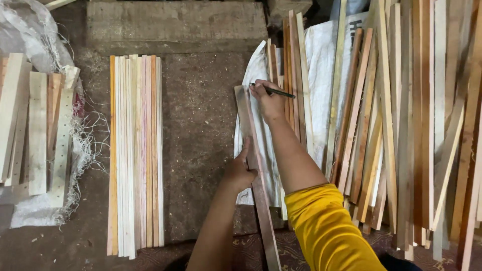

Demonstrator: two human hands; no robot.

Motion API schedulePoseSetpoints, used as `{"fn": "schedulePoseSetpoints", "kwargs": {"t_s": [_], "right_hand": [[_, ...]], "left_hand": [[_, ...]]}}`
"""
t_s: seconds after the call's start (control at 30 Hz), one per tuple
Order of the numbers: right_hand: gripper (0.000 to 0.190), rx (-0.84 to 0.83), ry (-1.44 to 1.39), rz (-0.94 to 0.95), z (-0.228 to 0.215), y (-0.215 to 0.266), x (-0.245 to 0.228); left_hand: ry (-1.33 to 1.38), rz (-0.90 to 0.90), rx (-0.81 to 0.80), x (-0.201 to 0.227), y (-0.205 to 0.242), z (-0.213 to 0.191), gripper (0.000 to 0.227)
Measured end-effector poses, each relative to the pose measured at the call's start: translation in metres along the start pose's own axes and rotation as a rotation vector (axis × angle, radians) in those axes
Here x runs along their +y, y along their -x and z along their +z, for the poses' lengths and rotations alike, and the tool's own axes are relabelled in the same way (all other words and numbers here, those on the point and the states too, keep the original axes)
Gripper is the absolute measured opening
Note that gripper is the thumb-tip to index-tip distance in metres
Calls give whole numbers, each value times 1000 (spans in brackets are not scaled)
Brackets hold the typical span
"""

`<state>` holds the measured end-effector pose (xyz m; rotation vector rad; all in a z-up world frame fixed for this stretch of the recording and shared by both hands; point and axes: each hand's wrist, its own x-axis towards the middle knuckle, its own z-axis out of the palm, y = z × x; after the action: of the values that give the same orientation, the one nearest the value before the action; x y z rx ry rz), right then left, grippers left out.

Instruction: Marking wooden strips with a pencil and sorting them into piles

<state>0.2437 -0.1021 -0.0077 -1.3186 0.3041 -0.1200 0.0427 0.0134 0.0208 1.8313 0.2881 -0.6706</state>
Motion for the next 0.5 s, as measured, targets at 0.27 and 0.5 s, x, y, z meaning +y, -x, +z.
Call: {"fn": "schedulePoseSetpoints", "kwargs": {"t_s": [0.27, 0.5], "right_hand": [[21, -19, 211, -1, 6, 17, -3], [15, -68, 354, -46, 5, 13, -5]], "left_hand": [[-81, -32, 9, 10, 9, -3, 94], [-41, -62, -4, 34, 23, -14, 87]]}}
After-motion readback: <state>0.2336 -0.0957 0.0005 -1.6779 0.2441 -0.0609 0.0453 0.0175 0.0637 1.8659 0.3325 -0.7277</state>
